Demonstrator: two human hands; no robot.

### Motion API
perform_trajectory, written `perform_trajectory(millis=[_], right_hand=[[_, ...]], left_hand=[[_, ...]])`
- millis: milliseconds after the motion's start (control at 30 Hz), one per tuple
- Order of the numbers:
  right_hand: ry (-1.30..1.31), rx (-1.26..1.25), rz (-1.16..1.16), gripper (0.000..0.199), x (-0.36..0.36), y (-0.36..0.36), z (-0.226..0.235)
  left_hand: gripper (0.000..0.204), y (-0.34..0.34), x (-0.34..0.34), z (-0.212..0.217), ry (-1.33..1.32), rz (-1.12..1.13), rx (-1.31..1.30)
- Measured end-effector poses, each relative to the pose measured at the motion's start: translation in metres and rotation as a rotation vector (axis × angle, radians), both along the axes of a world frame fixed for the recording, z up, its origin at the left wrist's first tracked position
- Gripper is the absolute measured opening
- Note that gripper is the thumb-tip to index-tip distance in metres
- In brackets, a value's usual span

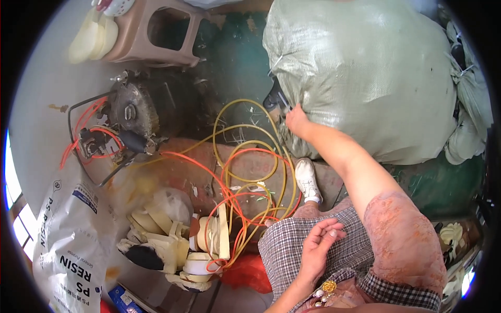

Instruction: Unpacking bicycle seats from a large woven storage bag and sorting them onto a workbench in a workshop.

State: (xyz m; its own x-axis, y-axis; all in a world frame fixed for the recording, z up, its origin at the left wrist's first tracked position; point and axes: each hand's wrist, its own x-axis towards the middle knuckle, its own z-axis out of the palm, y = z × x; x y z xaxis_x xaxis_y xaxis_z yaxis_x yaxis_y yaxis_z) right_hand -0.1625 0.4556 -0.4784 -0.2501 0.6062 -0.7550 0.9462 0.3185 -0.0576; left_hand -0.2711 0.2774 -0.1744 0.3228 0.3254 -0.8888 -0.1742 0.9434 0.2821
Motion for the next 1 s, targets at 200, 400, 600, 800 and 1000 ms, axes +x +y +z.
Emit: perform_trajectory(millis=[200,400,600,800,1000], right_hand=[[0.179,0.221,-0.038,0.019,0.019,-0.045,0.072],[0.362,0.339,-0.146,0.008,0.094,-0.122,0.216],[0.516,0.348,-0.227,0.007,0.167,-0.297,0.421],[0.570,0.239,-0.476,0.008,0.216,-0.453,0.595],[0.556,0.203,-0.792,0.005,0.180,-0.550,0.575]], left_hand=[[0.022,-0.012,0.001,-0.010,0.064,0.137,-0.075],[0.028,-0.045,-0.033,-0.050,0.326,0.358,-0.061],[0.035,-0.051,-0.026,-0.039,0.341,0.245,-0.062],[0.058,-0.004,0.059,-0.034,0.013,-0.110,0.121],[0.057,-0.104,0.057,-0.009,0.044,-0.011,-0.371]])
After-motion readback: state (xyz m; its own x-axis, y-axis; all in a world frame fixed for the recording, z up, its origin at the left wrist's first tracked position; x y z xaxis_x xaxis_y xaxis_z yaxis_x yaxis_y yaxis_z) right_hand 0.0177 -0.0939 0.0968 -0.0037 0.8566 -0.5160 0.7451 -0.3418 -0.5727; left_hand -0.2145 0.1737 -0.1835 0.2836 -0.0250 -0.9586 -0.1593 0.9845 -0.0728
